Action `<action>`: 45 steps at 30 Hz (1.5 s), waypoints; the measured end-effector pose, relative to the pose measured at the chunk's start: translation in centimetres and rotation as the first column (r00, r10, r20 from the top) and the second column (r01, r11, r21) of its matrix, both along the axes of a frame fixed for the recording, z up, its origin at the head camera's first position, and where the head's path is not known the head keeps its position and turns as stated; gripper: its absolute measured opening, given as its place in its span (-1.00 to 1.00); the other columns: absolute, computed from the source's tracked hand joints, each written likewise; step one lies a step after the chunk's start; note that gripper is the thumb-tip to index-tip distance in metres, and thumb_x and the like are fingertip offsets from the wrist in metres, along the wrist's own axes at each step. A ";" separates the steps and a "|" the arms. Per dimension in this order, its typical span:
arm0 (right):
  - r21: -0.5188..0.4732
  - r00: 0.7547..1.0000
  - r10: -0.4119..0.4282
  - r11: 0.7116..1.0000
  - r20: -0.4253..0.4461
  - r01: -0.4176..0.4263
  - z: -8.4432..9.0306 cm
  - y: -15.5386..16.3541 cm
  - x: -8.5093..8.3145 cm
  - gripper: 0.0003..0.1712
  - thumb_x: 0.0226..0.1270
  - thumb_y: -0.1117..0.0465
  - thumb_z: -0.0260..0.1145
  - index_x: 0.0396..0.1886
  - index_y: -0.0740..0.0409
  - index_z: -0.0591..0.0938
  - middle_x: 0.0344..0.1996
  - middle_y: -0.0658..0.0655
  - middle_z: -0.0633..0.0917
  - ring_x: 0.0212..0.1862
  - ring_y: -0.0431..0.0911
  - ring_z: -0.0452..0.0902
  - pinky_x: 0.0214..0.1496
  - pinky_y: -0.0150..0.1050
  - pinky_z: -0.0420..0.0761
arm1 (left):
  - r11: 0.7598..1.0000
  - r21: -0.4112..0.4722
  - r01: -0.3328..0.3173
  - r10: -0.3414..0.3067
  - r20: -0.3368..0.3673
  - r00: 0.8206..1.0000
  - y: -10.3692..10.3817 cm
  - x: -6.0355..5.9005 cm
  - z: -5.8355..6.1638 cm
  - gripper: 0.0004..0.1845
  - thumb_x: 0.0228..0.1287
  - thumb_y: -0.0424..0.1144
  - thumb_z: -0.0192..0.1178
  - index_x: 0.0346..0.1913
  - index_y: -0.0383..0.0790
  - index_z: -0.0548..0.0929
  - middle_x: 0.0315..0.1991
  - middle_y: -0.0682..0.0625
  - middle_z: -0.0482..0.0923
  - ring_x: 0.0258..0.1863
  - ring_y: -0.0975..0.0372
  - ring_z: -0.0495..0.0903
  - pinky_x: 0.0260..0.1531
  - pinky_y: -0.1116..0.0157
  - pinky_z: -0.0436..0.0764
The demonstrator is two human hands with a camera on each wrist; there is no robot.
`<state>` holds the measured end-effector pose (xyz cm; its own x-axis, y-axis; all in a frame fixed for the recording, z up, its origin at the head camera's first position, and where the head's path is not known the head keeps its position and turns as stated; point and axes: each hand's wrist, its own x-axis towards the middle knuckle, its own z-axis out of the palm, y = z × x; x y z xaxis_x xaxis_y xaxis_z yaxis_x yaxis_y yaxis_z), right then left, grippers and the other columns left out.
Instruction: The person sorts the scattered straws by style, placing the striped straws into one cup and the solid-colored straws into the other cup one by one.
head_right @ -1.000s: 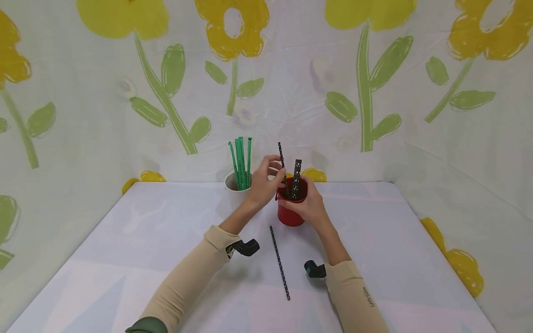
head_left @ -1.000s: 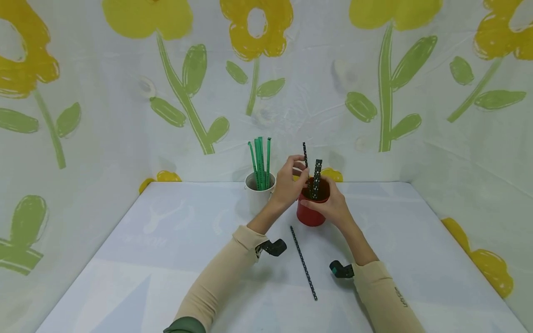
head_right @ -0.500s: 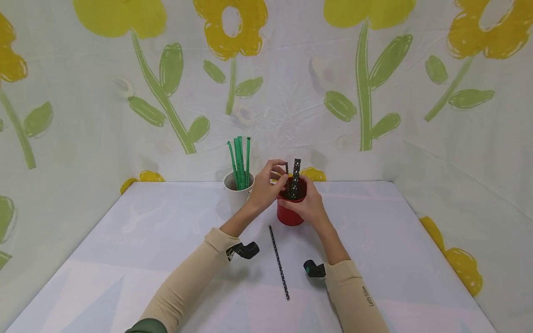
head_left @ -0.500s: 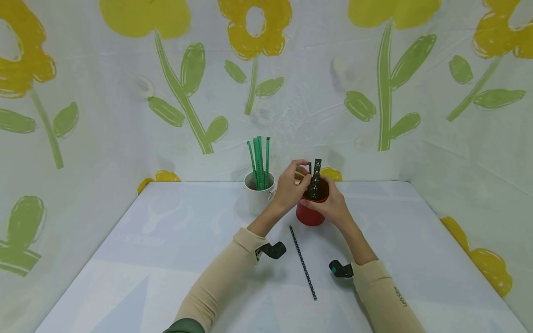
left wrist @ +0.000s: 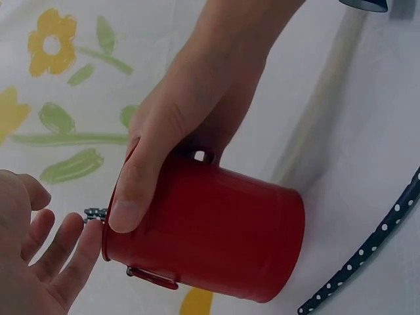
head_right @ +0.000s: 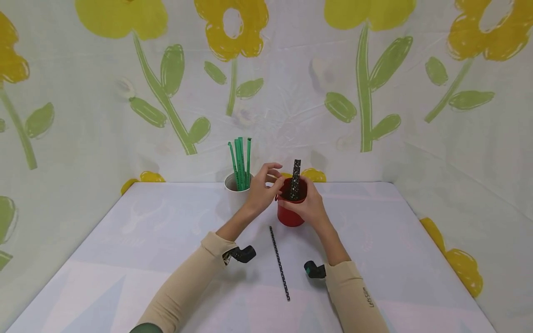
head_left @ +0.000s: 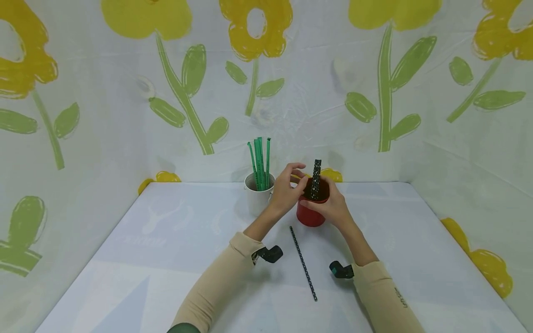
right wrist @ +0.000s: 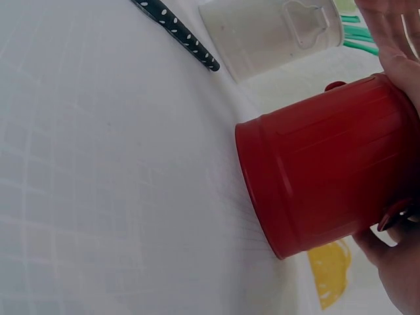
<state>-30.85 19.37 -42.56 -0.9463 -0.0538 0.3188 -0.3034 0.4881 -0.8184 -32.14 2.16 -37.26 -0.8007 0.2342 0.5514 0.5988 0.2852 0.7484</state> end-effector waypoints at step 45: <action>0.014 1.000 -0.026 1.000 0.011 0.025 0.2 -0.2 0.2 0.10 0.02 -0.08 0.56 0.46 0.03 0.15 0.33 0.20 0.42 0.36 0.15 0.35 0.18 0.16 0.58 | 0.991 -0.117 0.067 -0.068 -0.007 0.998 -3.4 4.2 -4.4 -0.68 0.34 -0.32 0.22 0.10 -0.30 0.51 -0.19 -0.16 0.62 -0.25 0.11 0.63 -0.20 0.10 0.74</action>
